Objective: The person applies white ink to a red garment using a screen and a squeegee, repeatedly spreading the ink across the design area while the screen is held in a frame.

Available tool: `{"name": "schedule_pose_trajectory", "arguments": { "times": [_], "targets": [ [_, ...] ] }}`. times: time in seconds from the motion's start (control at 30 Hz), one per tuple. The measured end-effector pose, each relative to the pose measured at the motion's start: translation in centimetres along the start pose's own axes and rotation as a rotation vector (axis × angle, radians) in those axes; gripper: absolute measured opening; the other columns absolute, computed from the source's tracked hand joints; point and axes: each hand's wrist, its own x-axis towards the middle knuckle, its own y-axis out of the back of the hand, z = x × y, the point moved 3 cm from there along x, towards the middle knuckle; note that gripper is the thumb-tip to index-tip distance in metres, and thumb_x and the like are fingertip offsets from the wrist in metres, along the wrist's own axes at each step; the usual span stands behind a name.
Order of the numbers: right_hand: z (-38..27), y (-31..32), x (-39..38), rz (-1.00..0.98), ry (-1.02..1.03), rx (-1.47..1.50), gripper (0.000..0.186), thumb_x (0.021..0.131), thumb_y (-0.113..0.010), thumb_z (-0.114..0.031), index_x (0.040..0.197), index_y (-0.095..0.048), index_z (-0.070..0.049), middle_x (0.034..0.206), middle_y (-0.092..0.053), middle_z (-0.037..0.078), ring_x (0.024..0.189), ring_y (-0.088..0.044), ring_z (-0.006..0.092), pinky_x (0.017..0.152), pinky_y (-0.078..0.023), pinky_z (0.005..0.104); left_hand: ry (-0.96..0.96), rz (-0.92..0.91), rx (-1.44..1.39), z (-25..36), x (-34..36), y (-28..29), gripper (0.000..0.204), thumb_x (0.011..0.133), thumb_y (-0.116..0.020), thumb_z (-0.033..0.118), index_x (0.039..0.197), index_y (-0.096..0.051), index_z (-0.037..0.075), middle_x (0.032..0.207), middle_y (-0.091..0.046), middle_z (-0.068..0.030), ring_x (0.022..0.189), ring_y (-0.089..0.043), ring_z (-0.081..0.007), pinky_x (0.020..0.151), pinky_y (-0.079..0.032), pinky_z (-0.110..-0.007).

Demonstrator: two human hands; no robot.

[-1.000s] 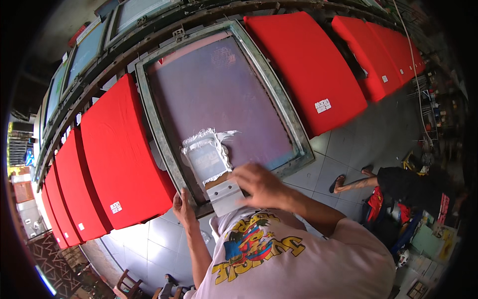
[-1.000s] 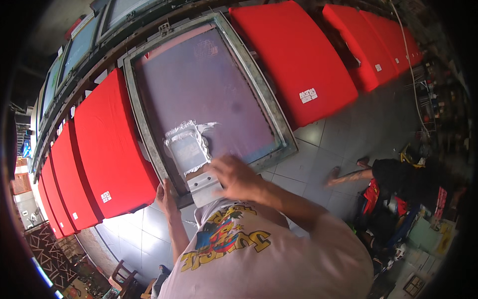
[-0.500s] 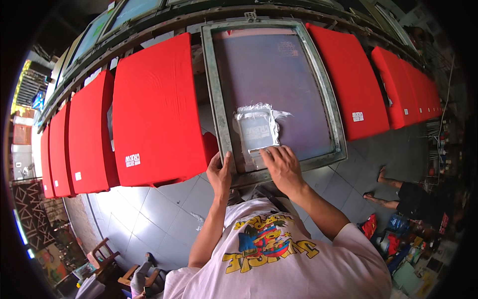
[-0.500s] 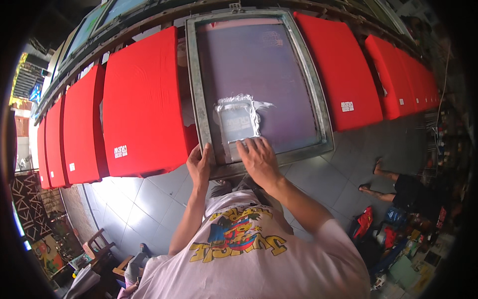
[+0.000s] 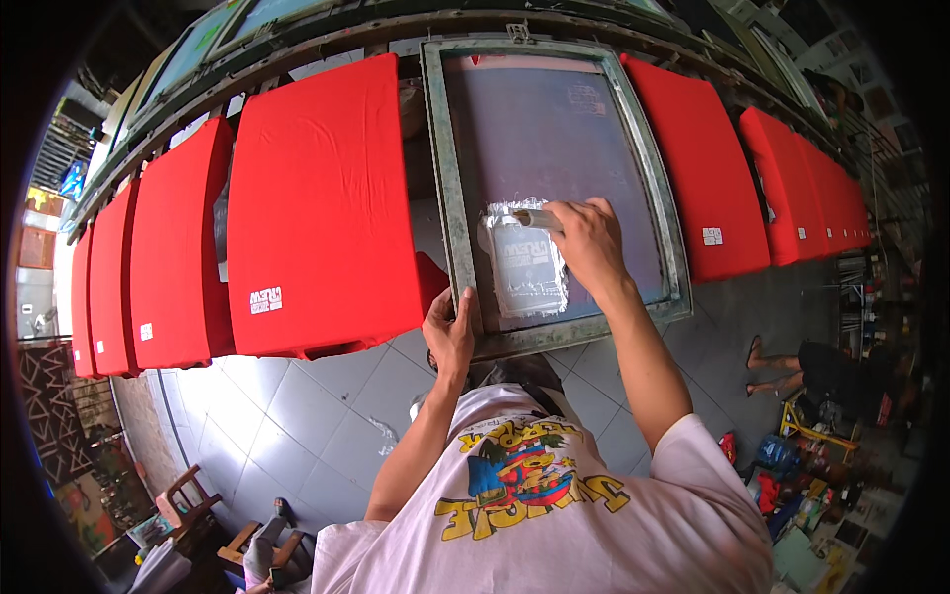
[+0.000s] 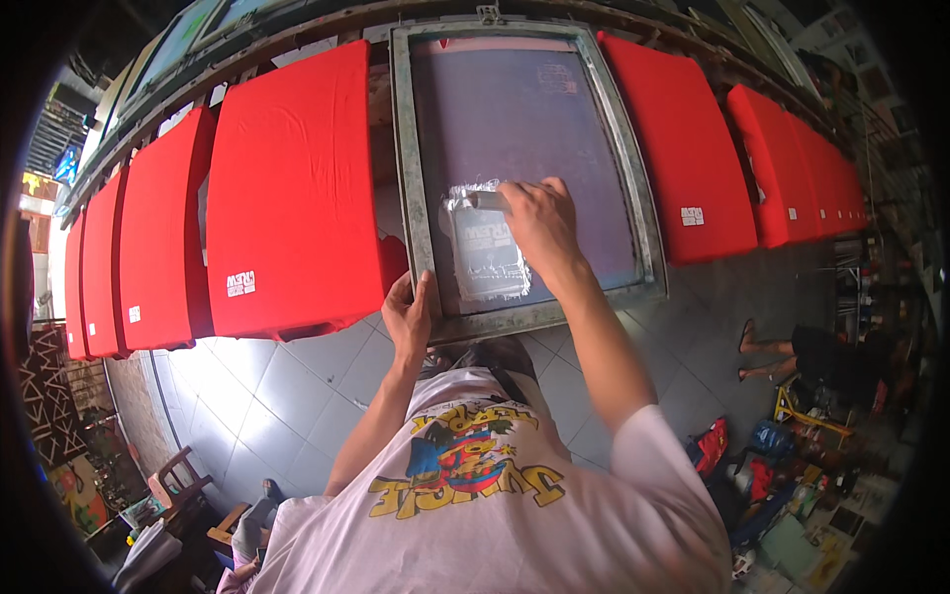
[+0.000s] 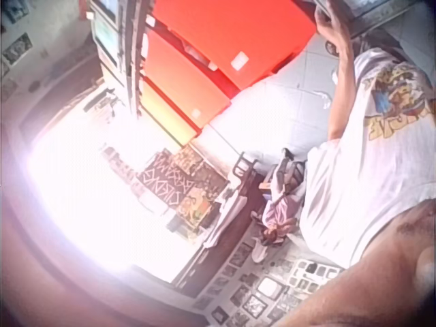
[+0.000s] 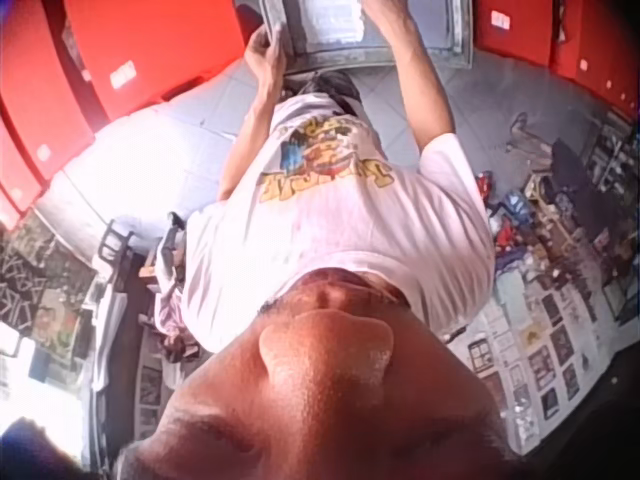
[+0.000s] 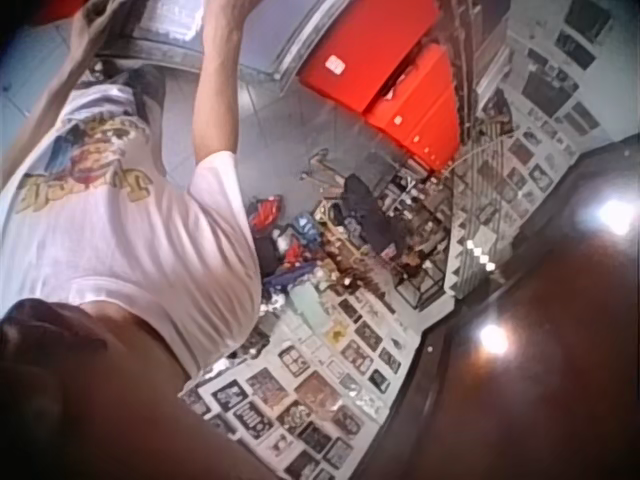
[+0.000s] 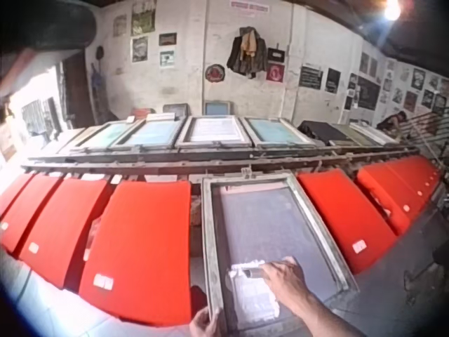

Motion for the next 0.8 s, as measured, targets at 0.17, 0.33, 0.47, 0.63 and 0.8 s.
{"name": "schedule_pose_trajectory", "arguments": {
  "times": [0.17, 0.33, 0.47, 0.63, 0.8],
  "targets": [
    [0.2, -2.9, 1.9, -0.013, 0.072, -0.016, 0.026, 0.081, -0.075, -0.002, 0.106, -0.073, -0.007, 0.102, -0.077, 0.009, 0.101, -0.072, 0.0264, 0.093, -0.045, 0.0397, -0.001, -0.003, -0.015, -0.4, 0.1, 0.0, 0.039, 0.101, -0.074, 0.023, 0.121, -0.069, -0.009, 0.098, -0.074, -0.0038, 0.089, -0.062, -0.0065, 0.082, -0.048, -0.022],
    [0.5, -3.3, 1.6, -0.016, 0.053, -0.015, 0.025, 0.081, -0.074, 0.000, 0.106, -0.074, -0.007, 0.103, -0.077, 0.009, 0.100, -0.072, 0.0263, 0.094, -0.046, 0.0396, 0.019, 0.014, -0.005, -1.2, 0.3, 0.1, 0.038, 0.101, -0.074, 0.024, 0.120, -0.069, -0.009, 0.097, -0.074, -0.0035, 0.089, -0.062, -0.0064, 0.081, -0.048, -0.022],
    [0.7, -3.3, 1.2, 0.004, 0.073, 0.012, 0.027, 0.080, -0.074, 0.002, 0.106, -0.074, -0.006, 0.103, -0.077, 0.009, 0.099, -0.072, 0.0268, 0.095, -0.046, 0.0397, 0.038, 0.024, -0.046, -0.8, 0.1, -0.2, 0.038, 0.101, -0.075, 0.024, 0.119, -0.070, -0.008, 0.096, -0.074, -0.0027, 0.087, -0.062, -0.0054, 0.080, -0.048, -0.021],
    [0.7, -3.2, 1.3, 0.023, 0.071, -0.022, 0.029, 0.080, -0.074, 0.002, 0.107, -0.075, -0.006, 0.101, -0.077, 0.009, 0.098, -0.072, 0.0267, 0.095, -0.046, 0.0400, 0.064, 0.040, -0.029, -0.6, 0.0, -0.1, 0.037, 0.099, -0.076, 0.024, 0.118, -0.070, -0.008, 0.094, -0.073, -0.0024, 0.085, -0.062, -0.0055, 0.079, -0.048, -0.020],
    [0.4, -2.2, 1.6, 0.055, 0.068, 0.029, 0.029, 0.080, -0.075, 0.002, 0.107, -0.075, -0.007, 0.102, -0.077, 0.009, 0.099, -0.072, 0.0265, 0.095, -0.045, 0.0398, 0.056, 0.105, 0.011, -0.3, -0.1, -0.3, 0.038, 0.098, -0.079, 0.024, 0.116, -0.069, -0.008, 0.094, -0.073, -0.0031, 0.085, -0.063, -0.0063, 0.080, -0.048, -0.020]
  ]
}}
